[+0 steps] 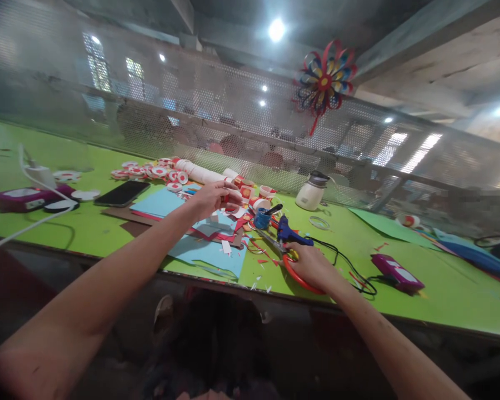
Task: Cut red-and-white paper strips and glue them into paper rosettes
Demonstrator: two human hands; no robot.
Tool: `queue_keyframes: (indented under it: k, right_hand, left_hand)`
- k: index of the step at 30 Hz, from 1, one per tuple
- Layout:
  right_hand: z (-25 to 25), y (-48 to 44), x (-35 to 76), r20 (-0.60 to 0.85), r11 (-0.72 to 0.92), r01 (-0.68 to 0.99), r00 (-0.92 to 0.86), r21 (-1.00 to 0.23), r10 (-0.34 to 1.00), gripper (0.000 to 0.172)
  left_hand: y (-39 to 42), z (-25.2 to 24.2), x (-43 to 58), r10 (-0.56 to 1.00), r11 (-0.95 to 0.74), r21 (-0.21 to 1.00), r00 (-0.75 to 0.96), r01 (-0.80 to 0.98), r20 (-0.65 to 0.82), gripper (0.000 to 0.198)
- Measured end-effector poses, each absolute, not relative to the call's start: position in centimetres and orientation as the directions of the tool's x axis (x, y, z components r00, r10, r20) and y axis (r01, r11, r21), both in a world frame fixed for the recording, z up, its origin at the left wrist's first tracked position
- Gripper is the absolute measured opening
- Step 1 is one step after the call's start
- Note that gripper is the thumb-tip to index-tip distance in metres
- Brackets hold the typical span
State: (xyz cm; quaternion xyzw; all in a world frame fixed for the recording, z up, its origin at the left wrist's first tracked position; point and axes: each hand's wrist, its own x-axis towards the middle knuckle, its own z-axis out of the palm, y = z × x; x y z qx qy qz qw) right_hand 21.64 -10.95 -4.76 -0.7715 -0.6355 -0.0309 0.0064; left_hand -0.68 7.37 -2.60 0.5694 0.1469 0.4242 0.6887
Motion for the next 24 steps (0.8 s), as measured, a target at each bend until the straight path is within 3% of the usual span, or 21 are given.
queue_keyframes:
  k: [3,6,11,16,24]
  right_hand:
    - [-4.6,-11.7,21.7,0.11,-0.17,0.985,0.166,0.033,0.98,0.043]
    - [-4.3,-12.9,22.1,0.18,-0.153,0.987,0.158,-0.043,0.971,0.041]
    - [-4.1,-14.3,24.7,0.308,-0.363,0.904,0.419,-0.225,0.854,0.044]
    - [-5.3,-13.1,27.8,0.29,-0.535,0.835,0.547,-0.125,0.785,0.048]
    - [-6.1,-12.0,28.6,0.303,-0.567,0.816,0.572,-0.113,0.763,0.048]
  left_hand:
    - [7.5,-2.6,-0.9,0.751,-0.027,0.905,0.589,-0.424,0.299,0.019]
    - [7.9,-2.7,-1.0,0.768,-0.032,0.895,0.562,-0.444,0.307,0.019]
    - [8.0,-2.7,-0.8,0.786,0.006,0.88,0.546,-0.474,0.289,0.021]
    - [7.7,-2.7,-0.7,0.786,0.043,0.882,0.561,-0.47,0.26,0.02]
    - [7.4,-2.6,-1.0,0.792,0.05,0.904,0.569,-0.424,0.223,0.016]
